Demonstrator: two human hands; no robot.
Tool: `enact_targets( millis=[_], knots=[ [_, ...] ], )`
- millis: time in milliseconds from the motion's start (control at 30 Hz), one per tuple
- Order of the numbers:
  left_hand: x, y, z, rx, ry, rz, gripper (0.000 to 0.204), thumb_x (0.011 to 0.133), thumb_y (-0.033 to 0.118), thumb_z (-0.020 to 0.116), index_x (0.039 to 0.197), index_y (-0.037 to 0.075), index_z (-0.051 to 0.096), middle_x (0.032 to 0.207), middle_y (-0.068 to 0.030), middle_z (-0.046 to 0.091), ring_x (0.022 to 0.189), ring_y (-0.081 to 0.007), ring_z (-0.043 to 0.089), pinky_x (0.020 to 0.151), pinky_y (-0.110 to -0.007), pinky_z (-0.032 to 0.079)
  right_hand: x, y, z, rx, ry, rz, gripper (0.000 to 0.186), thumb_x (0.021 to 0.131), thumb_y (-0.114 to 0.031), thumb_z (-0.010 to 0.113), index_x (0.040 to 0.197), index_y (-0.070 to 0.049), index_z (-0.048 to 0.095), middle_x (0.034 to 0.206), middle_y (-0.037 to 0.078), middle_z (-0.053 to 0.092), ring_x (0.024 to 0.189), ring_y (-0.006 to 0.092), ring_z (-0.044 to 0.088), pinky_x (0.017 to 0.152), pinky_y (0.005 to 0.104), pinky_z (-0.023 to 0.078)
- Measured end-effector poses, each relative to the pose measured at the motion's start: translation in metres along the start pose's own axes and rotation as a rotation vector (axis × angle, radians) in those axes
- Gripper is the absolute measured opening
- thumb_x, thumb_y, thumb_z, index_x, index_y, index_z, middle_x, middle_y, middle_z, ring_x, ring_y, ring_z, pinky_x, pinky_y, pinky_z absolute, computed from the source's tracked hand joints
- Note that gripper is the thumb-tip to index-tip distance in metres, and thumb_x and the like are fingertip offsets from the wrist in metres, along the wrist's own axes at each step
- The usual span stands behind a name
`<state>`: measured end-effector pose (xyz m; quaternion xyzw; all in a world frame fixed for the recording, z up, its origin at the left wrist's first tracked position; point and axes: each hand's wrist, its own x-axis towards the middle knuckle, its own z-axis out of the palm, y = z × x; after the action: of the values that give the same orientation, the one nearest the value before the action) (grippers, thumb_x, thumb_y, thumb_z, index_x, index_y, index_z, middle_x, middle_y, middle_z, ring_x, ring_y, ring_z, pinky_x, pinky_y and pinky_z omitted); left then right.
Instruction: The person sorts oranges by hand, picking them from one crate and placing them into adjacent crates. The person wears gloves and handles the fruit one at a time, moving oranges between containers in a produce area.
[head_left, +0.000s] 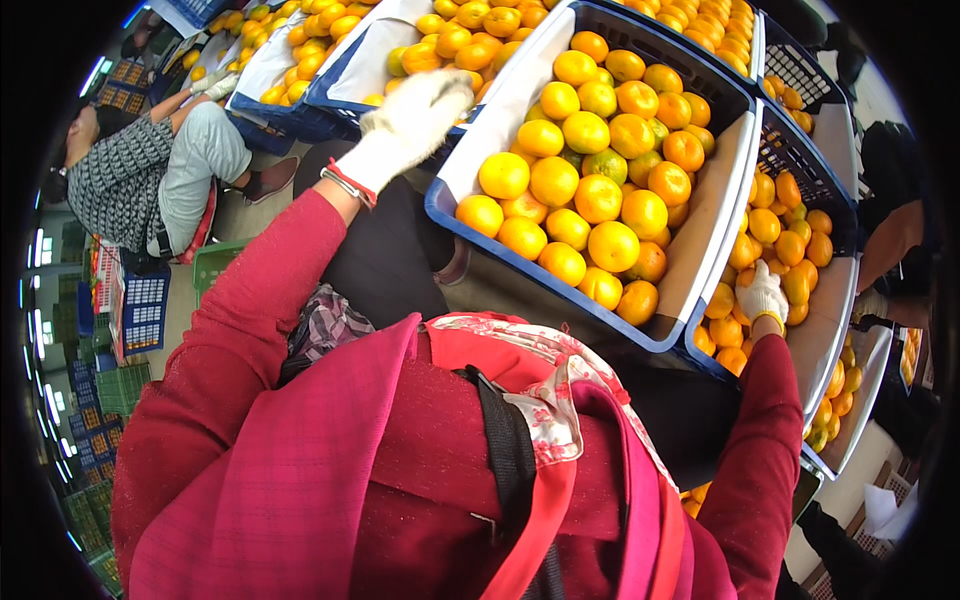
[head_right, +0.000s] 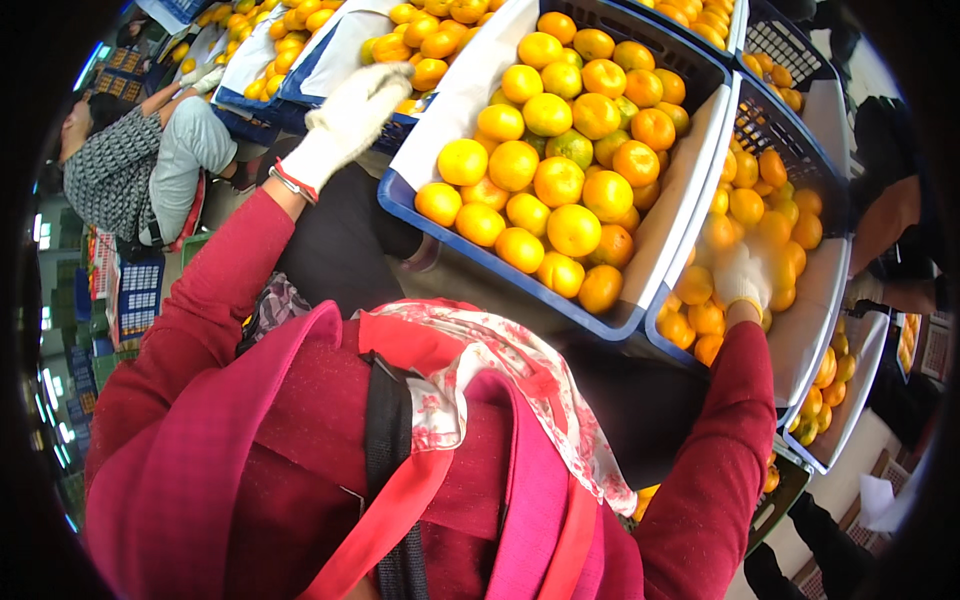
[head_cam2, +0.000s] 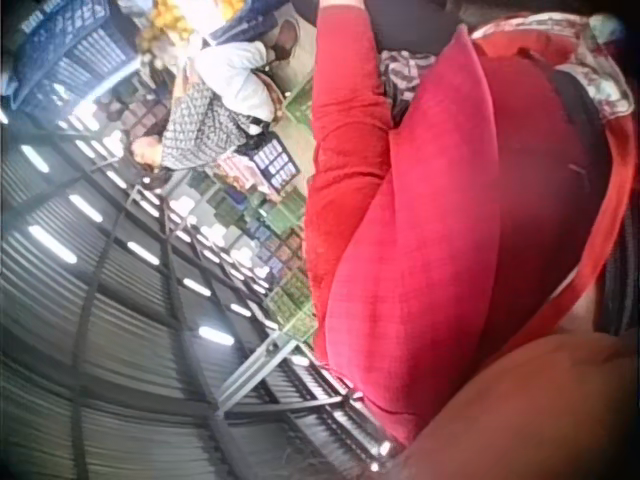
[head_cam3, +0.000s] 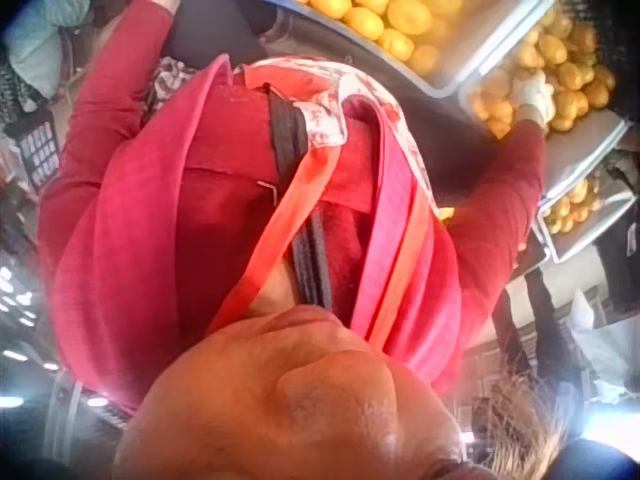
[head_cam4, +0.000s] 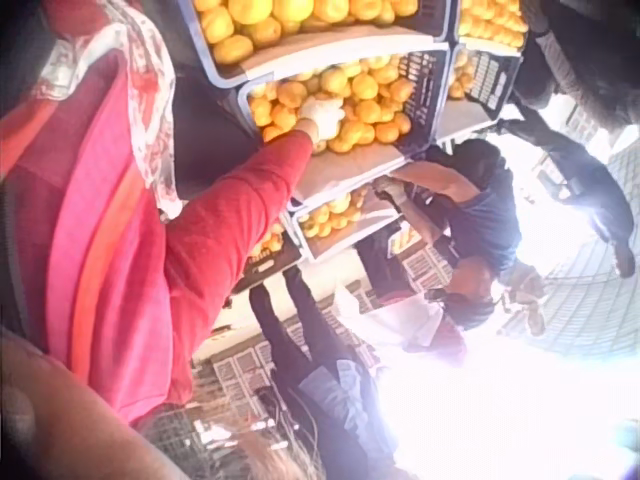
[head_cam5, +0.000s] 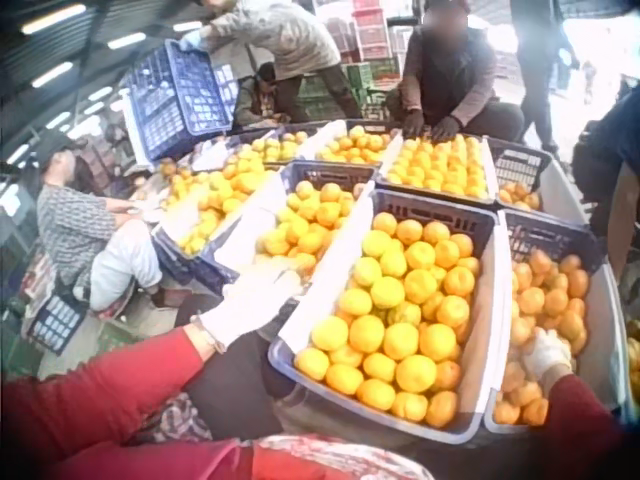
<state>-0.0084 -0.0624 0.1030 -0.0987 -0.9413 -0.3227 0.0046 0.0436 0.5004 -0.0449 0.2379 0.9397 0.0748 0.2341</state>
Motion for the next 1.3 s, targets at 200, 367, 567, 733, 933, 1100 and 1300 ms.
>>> enact_targets(
  millis=[200, 367, 567, 733, 933, 1100, 1300],
  knots=[
    [-0.007, -0.025, 0.081, 0.302, -0.221, 0.239, 0.055, 0.097, 0.044, 0.059, 0.139, 0.008, 0.059, 0.145, -0.0284, 0.054, 0.133, -0.042, 0.057, 0.106, -0.053, 0.05, -0.024, 0.041, -0.034, 0.258, 0.108, 0.034, 0.066, 0.093, -0.052, 0.059, 0.144, -0.011, 0.06, 0.145, 0.022, 0.061, 0.134, 0.039, 0.059, 0.11, 0.0469, 0.047],
    [0.017, -0.031, 0.121, 0.659, -0.17, 0.483, 0.076, 0.084, 0.046, 0.071, 0.136, -0.008, 0.056, 0.149, -0.0374, 0.045, 0.142, -0.0543, 0.039, 0.122, -0.058, 0.029, -0.08, 0.073, -0.041, 0.479, 0.007, 0.177, 0.059, 0.091, -0.051, 0.057, 0.133, -0.012, 0.069, 0.131, 0.02, 0.07, 0.125, 0.0377, 0.065, 0.106, 0.0452, 0.05],
    [0.02, -0.003, 0.121, 0.747, -0.617, 0.111, 0.08, 0.085, 0.043, 0.075, 0.142, -0.006, 0.047, 0.112, -0.0242, 0.071, 0.112, -0.0441, 0.064, 0.103, -0.057, 0.043, -0.072, 0.095, 0.012, 0.319, -0.038, 0.077, 0.049, 0.09, -0.046, 0.06, 0.126, -0.015, 0.074, 0.111, 0.014, 0.077, 0.1, 0.0315, 0.075, 0.094, 0.043, 0.057],
    [0.024, -0.012, 0.123, 0.731, -0.624, 0.092, 0.083, 0.087, 0.038, 0.074, 0.151, -0.003, 0.039, 0.103, -0.0212, 0.074, 0.092, -0.0392, 0.072, 0.084, -0.05, 0.053, -0.05, 0.052, -0.003, 0.342, -0.252, -0.035, 0.046, 0.089, -0.043, 0.06, 0.121, -0.015, 0.077, 0.122, 0.017, 0.074, 0.115, 0.0341, 0.071, 0.099, 0.0433, 0.055],
    [0.014, -0.045, 0.119, 0.626, -0.5, 0.204, 0.085, 0.089, 0.03, 0.075, 0.154, -0.003, 0.032, 0.129, -0.0298, 0.064, 0.114, -0.046, 0.066, 0.1, -0.05, 0.051, -0.045, -0.014, 0.011, 0.066, -0.223, -0.345, 0.039, 0.097, -0.032, 0.052, 0.12, -0.016, 0.079, 0.13, 0.011, 0.074, 0.12, 0.0313, 0.071, 0.099, 0.0451, 0.056],
    [-0.001, -0.003, 0.1, 0.631, -0.59, 0.01, 0.081, 0.096, 0.033, 0.067, 0.16, -0.002, 0.03, 0.156, -0.0295, 0.046, 0.141, -0.0432, 0.05, 0.117, -0.044, 0.04, -0.014, -0.008, 0.016, 0.129, -0.031, -0.327, 0.039, 0.088, -0.031, 0.067, 0.121, -0.015, 0.079, 0.13, 0.014, 0.073, 0.12, 0.0316, 0.07, 0.098, 0.0446, 0.057],
    [-0.005, -0.01, 0.094, 0.395, -0.408, 0.19, 0.066, 0.099, 0.022, 0.064, 0.157, 0.001, 0.041, 0.151, -0.0227, 0.055, 0.129, -0.0361, 0.06, 0.111, -0.041, 0.046, -0.103, 0.055, -0.087, 0.497, 0.256, -0.074, 0.046, 0.091, -0.039, 0.065, 0.123, -0.01, 0.076, 0.128, 0.017, 0.073, 0.122, 0.0334, 0.069, 0.102, 0.0433, 0.054]
  ],
)
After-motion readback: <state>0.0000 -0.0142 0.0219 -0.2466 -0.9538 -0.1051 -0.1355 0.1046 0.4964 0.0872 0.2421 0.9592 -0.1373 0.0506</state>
